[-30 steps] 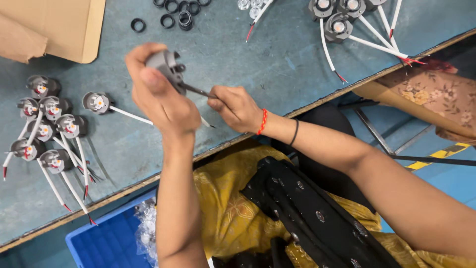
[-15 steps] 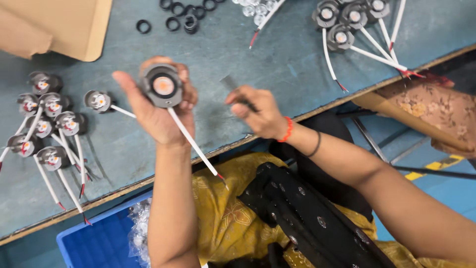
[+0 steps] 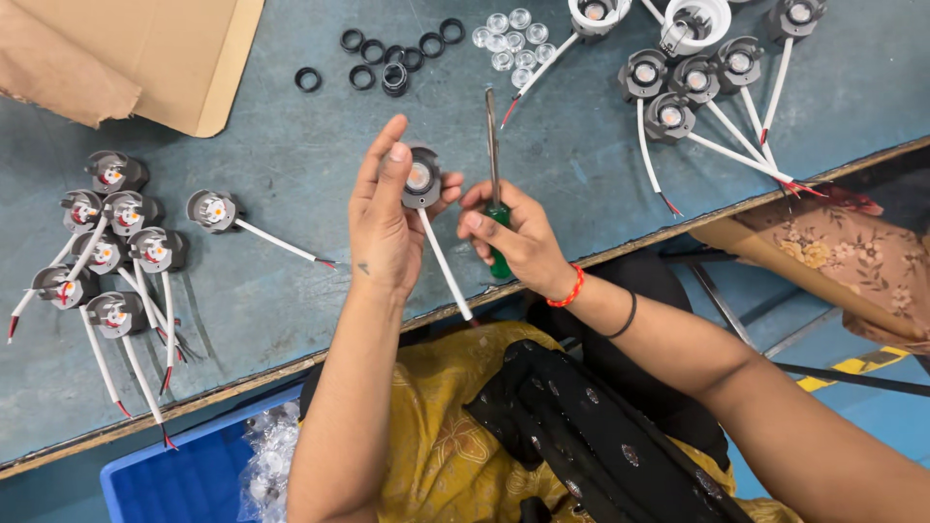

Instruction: The person assembles small LED light fixtures by hand. They place clear plastic covers over the LED modules, secure them with black rubber rings, and use a screwdriver to tighten the housing. The person handles multiple units sequentially on a blue workbench.

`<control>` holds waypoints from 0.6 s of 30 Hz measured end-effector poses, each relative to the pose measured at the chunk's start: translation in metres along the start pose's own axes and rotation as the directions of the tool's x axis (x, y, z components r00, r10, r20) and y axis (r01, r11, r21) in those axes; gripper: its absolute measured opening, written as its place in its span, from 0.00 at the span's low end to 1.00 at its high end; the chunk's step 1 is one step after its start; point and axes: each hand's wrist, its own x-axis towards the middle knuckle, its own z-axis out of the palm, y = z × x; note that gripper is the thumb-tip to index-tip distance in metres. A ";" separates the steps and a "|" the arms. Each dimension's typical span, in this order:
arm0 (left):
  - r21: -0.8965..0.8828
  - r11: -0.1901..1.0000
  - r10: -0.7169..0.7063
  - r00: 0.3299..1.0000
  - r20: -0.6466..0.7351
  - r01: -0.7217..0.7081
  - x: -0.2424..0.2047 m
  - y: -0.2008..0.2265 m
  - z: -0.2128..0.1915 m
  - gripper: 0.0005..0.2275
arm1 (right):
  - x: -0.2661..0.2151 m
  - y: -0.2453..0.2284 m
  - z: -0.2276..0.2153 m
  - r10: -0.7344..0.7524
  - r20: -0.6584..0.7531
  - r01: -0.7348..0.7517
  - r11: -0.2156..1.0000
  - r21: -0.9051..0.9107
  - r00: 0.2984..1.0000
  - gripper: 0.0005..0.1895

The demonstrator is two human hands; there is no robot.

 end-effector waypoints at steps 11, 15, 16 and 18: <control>0.124 0.992 0.040 0.999 -0.006 -0.039 0.015 -0.017 -0.014 0.19 | 0.005 0.002 -0.010 0.009 -0.028 -0.009 1.000 -0.010 1.000 0.12; 0.206 0.978 0.052 0.998 -0.042 -0.042 0.019 -0.021 -0.021 0.18 | 0.008 0.000 -0.010 -0.022 -0.041 0.023 0.999 0.028 0.999 0.11; 0.218 0.976 0.042 0.998 -0.050 -0.030 0.021 -0.022 -0.022 0.18 | 0.009 -0.004 -0.011 -0.031 -0.053 0.034 0.999 0.041 0.998 0.11; 0.221 0.973 -0.029 0.990 -0.137 0.059 0.026 -0.026 -0.022 0.17 | 0.005 -0.013 -0.009 -0.093 -0.109 0.093 0.996 -0.003 0.990 0.13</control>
